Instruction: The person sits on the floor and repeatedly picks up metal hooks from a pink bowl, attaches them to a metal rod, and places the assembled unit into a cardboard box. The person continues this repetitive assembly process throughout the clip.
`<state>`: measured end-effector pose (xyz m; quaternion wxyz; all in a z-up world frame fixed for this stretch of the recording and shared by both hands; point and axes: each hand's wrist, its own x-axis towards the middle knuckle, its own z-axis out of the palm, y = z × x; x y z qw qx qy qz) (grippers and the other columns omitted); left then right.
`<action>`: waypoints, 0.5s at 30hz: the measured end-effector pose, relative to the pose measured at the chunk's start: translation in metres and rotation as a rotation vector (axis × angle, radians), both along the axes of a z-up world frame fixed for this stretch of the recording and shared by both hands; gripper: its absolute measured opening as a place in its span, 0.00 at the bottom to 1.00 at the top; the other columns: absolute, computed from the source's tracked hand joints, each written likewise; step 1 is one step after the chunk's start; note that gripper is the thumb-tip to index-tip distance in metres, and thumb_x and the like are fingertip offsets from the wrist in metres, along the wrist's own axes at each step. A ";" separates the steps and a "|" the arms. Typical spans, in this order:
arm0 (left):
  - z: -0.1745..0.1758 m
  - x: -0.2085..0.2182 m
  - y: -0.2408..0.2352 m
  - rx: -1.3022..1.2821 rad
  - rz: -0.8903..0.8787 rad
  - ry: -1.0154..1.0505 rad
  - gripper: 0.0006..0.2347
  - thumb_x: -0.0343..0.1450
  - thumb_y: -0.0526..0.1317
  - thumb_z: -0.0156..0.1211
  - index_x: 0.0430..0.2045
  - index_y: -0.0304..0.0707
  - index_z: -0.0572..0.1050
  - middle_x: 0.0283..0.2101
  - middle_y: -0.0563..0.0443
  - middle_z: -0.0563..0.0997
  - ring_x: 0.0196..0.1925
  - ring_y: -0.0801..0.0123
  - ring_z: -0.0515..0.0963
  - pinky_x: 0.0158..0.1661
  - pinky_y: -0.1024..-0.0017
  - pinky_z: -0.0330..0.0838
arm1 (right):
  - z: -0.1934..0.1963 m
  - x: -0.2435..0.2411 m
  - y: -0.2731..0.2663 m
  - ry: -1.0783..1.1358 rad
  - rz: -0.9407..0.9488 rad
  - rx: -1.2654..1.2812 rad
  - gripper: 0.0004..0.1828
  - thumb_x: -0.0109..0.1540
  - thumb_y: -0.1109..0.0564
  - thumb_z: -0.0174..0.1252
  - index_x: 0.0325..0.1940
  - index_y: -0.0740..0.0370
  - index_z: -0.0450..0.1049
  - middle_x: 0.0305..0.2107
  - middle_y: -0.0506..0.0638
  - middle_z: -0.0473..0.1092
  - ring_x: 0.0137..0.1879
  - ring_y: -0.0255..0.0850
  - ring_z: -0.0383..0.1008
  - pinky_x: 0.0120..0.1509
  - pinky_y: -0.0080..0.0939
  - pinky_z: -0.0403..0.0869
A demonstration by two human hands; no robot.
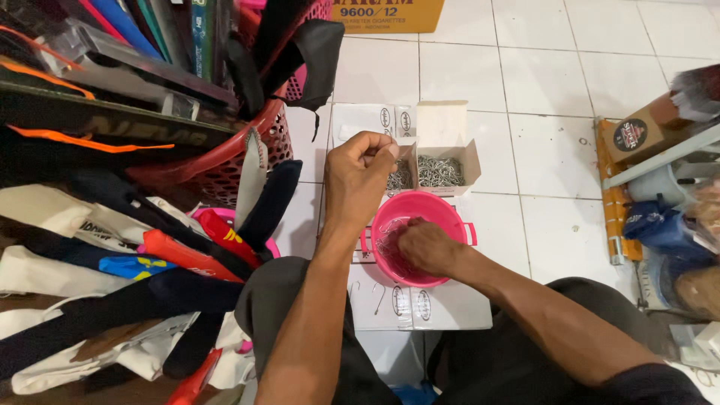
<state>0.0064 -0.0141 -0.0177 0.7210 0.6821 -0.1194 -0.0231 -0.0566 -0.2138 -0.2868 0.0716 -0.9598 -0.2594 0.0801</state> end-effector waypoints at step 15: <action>0.017 -0.021 0.008 0.245 -0.313 0.035 0.07 0.65 0.34 0.61 0.32 0.35 0.83 0.22 0.44 0.81 0.30 0.67 0.82 0.34 0.68 0.75 | 0.272 -0.027 -0.006 0.507 -0.510 0.835 0.09 0.66 0.60 0.53 0.39 0.64 0.79 0.30 0.55 0.82 0.31 0.43 0.86 0.44 0.44 0.80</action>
